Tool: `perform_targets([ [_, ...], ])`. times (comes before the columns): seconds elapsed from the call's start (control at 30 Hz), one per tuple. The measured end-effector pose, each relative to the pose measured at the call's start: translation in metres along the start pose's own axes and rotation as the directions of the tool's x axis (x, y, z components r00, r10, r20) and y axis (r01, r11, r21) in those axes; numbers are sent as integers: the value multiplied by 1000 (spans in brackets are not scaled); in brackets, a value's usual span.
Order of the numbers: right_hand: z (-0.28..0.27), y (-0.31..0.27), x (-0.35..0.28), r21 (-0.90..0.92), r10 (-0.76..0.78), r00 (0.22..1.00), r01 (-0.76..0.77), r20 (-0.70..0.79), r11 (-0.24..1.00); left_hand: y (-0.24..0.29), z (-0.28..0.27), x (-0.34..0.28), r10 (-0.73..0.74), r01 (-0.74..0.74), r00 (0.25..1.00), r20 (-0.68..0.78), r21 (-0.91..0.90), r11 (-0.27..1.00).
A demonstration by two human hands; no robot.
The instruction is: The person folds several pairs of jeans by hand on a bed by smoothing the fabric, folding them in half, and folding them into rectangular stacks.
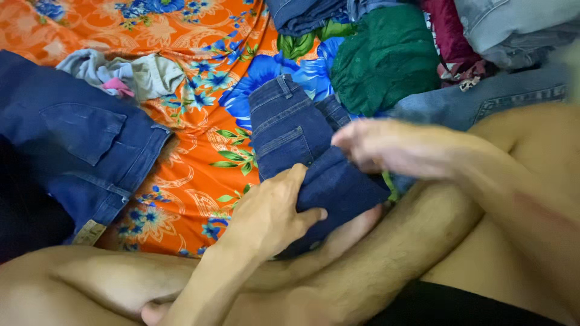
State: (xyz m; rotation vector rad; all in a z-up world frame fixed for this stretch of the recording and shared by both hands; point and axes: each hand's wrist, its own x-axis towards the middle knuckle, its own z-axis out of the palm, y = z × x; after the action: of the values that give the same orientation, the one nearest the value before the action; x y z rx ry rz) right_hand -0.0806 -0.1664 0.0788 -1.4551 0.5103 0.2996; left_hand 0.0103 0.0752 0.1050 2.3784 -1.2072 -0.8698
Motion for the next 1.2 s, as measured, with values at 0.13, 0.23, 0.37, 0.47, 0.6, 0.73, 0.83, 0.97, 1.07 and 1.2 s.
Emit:
perform_targets([
  [0.13, 16, -26, 47, -79, 91, 931, -127, -354, 989, -7, 13, 2, 96, -102, 989, -110, -46, 994],
  [0.23, 15, -10, 91, -222, 46, 891, -163, -452, 961, -1, 11, -2, 109, -115, 981, -161, -27, 993],
  [0.37, 20, 0, 126, -660, -109, 860, -296, -499, 690, 1, 8, -6, 144, -146, 964, -224, 8, 989],
  [0.47, -4, 25, 142, -661, -222, 807, -254, -547, 706, 1, 5, -8, 171, -168, 958, -229, 32, 985],
  [0.6, -33, 65, 120, -565, -192, 708, -338, -680, 753, 7, 0, -14, 153, -145, 969, -194, 53, 988],
  [0.73, -18, 55, 105, -544, 5, 765, -462, -644, 701, 10, 3, -9, 167, -158, 966, -196, 58, 986],
  [0.83, -24, 66, 138, -597, 15, 789, -477, -614, 645, 9, 2, -9, 185, -174, 963, -194, 73, 982],
  [0.97, 0, 54, 123, -599, 8, 726, -574, -688, 559, 12, 4, -10, 229, -215, 948, -220, 83, 973],
  [1.07, 6, 58, 119, -669, -94, 728, -561, -679, 488, 14, 5, -7, 262, -248, 939, -224, 89, 965],
  [1.2, 28, 19, 83, -961, -565, 778, -241, -275, 137, 18, -2, -1, 292, -273, 939, -180, 121, 954],
])
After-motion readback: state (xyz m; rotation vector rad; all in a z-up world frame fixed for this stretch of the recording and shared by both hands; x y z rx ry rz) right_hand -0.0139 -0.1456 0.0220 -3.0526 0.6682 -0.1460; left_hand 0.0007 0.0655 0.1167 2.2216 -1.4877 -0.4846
